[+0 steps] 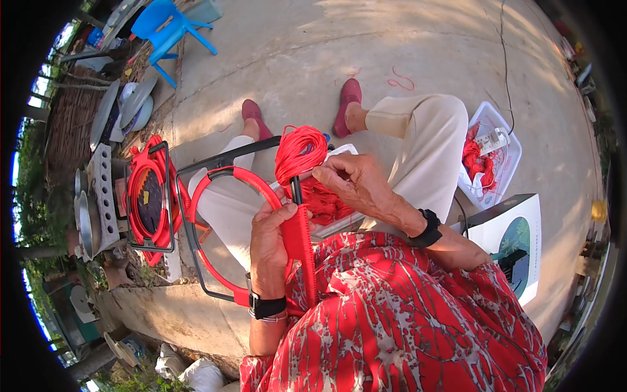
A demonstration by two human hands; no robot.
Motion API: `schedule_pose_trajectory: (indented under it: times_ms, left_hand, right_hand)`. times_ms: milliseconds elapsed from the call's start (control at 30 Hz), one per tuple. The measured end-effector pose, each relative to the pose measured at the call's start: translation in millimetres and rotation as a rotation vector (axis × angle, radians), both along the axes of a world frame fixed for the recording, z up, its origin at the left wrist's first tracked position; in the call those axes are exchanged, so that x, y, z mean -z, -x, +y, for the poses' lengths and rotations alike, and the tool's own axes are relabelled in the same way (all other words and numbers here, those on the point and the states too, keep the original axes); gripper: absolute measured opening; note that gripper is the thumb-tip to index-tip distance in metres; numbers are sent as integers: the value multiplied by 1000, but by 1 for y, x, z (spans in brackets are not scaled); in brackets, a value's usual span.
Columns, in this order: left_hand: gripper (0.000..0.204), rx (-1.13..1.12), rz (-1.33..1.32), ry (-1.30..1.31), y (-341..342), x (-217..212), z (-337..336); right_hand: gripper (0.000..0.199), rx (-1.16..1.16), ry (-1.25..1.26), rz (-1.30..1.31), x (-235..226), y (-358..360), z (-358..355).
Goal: The person is wrapping a red cord around a circular part of a black furniture frame.
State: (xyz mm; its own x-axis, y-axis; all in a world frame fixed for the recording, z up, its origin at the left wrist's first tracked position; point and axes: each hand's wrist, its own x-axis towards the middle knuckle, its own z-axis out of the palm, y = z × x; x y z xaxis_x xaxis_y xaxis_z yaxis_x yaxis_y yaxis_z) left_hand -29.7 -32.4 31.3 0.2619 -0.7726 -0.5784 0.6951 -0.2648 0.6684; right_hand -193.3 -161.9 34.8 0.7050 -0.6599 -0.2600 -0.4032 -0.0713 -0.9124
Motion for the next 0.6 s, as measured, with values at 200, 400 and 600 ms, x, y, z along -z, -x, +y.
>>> schedule_pose_trajectory:
  times_ms: [200, 400, 600]
  left_hand:
    - [45, -23, 35, 2, 0, -8, 2]
    - [41, -3, 31, 54, -1, -4, 4]
    - [34, -37, 50, 24, -4, -5, 6]
  right_hand:
    - [62, -238, -623, -393, 15, -19, 6]
    - [49, -193, -262, -225, 18, 8, -6]
    - [34, -84, 594, -11, -44, 35, -7]
